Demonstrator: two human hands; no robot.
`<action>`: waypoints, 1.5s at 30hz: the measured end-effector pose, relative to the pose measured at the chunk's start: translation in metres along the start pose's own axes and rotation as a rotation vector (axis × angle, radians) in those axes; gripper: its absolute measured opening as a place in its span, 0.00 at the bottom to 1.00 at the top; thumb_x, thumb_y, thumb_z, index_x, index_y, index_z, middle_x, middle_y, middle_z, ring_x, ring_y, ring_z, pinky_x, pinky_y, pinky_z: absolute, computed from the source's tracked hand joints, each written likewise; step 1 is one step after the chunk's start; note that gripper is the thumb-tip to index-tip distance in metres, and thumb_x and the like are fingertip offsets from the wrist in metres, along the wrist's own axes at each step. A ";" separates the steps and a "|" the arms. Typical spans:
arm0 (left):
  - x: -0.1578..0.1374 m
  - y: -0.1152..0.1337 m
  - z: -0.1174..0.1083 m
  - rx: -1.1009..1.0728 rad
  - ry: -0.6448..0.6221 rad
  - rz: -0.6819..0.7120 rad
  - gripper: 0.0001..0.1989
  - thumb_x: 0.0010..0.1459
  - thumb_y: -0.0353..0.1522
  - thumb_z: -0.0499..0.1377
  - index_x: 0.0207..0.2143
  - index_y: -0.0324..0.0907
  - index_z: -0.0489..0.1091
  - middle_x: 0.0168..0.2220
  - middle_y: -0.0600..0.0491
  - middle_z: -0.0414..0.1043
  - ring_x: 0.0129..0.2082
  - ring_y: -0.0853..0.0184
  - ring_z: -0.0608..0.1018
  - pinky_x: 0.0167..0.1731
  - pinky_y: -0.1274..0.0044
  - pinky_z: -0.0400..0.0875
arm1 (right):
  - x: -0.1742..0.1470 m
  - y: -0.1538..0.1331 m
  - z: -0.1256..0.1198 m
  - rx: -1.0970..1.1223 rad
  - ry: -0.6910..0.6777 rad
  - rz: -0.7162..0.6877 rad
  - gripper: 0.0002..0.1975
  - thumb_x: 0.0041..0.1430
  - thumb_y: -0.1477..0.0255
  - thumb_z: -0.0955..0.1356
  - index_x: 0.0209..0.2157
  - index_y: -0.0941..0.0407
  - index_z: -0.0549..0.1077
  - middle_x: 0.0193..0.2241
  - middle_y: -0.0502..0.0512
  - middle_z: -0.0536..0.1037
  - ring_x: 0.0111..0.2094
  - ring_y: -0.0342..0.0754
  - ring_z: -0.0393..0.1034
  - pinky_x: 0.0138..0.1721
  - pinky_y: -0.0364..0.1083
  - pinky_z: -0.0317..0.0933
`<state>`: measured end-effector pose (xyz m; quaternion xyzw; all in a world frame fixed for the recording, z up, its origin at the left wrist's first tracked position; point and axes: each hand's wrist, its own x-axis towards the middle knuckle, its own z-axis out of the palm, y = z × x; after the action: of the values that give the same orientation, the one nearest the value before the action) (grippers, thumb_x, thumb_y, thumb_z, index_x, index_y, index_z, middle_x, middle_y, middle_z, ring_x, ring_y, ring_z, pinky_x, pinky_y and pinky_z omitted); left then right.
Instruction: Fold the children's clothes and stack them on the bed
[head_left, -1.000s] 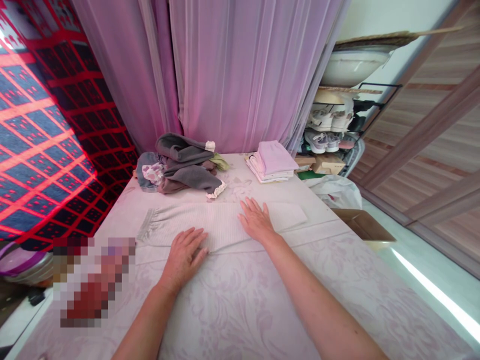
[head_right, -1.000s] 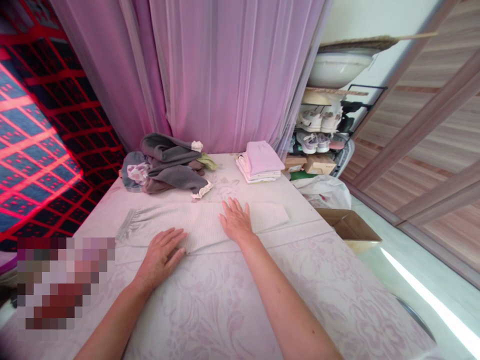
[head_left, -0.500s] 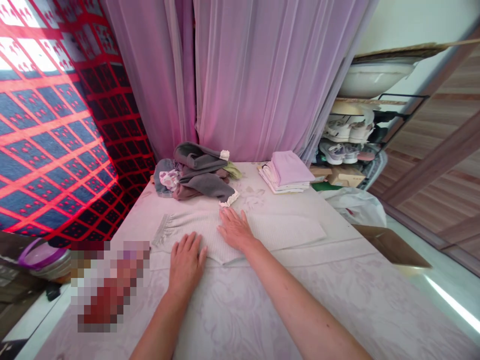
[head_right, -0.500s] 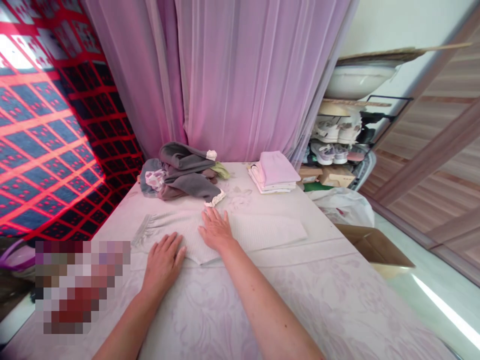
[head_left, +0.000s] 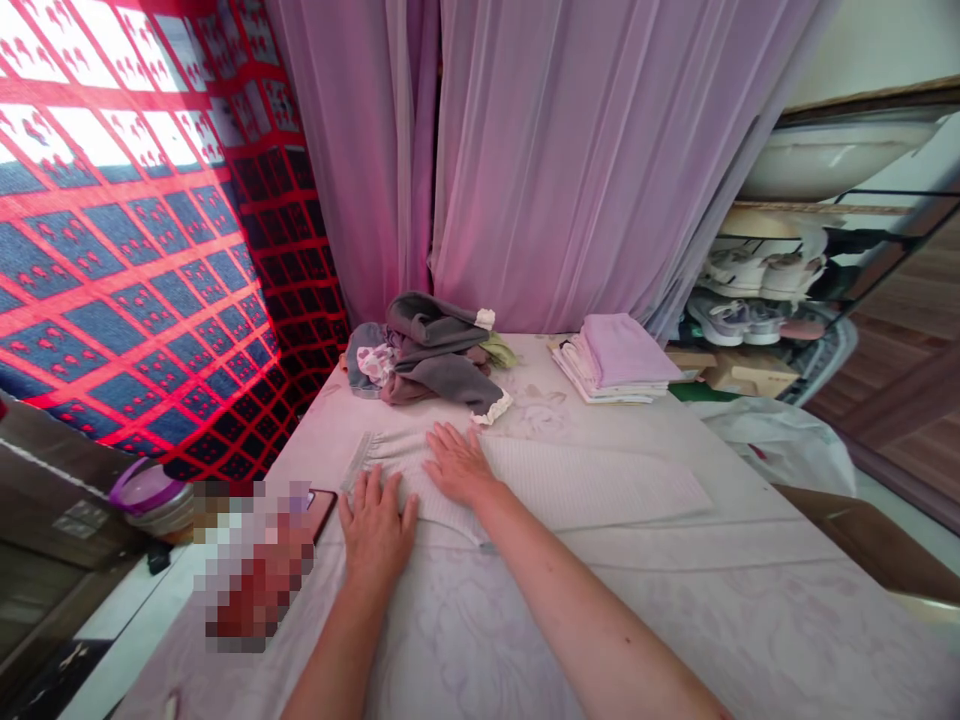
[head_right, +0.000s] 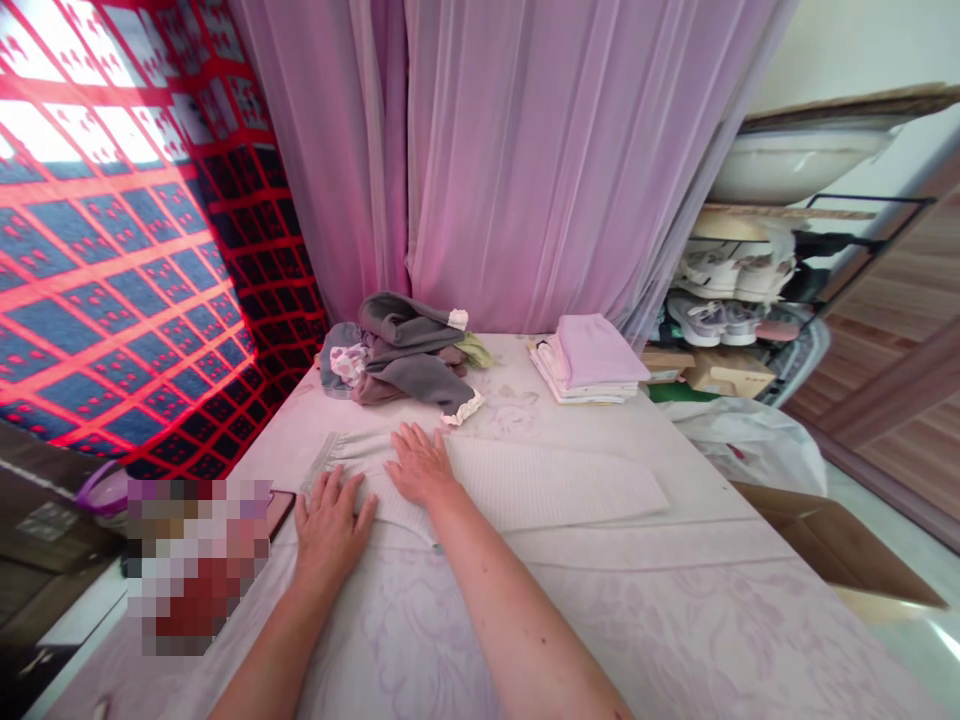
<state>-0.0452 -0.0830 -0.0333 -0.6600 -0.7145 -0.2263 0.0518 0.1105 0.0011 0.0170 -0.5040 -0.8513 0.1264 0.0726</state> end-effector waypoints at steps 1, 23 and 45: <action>0.000 -0.001 0.000 -0.005 -0.002 -0.016 0.22 0.61 0.42 0.51 0.53 0.41 0.68 0.63 0.38 0.59 0.63 0.45 0.59 0.58 0.47 0.47 | 0.003 -0.003 0.003 0.010 -0.030 0.003 0.31 0.66 0.58 0.52 0.66 0.55 0.51 0.68 0.56 0.46 0.68 0.51 0.37 0.65 0.61 0.31; 0.006 -0.013 0.010 -0.420 0.307 -0.219 0.20 0.59 0.31 0.50 0.54 0.36 0.62 0.65 0.36 0.50 0.65 0.53 0.55 0.60 0.58 0.55 | 0.041 -0.047 0.007 0.033 -0.062 -0.051 0.22 0.67 0.62 0.54 0.55 0.51 0.68 0.65 0.55 0.57 0.65 0.52 0.47 0.62 0.60 0.39; 0.005 -0.010 0.003 -0.503 0.320 -0.250 0.22 0.59 0.31 0.52 0.56 0.37 0.61 0.66 0.35 0.47 0.65 0.52 0.56 0.60 0.58 0.56 | 0.076 -0.053 -0.003 0.033 0.039 0.049 0.13 0.55 0.77 0.64 0.41 0.51 0.73 0.43 0.53 0.78 0.45 0.48 0.70 0.43 0.46 0.56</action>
<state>-0.0544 -0.0778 -0.0368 -0.5152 -0.6944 -0.5015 -0.0293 0.0295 0.0439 0.0348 -0.5258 -0.8349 0.1323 0.0942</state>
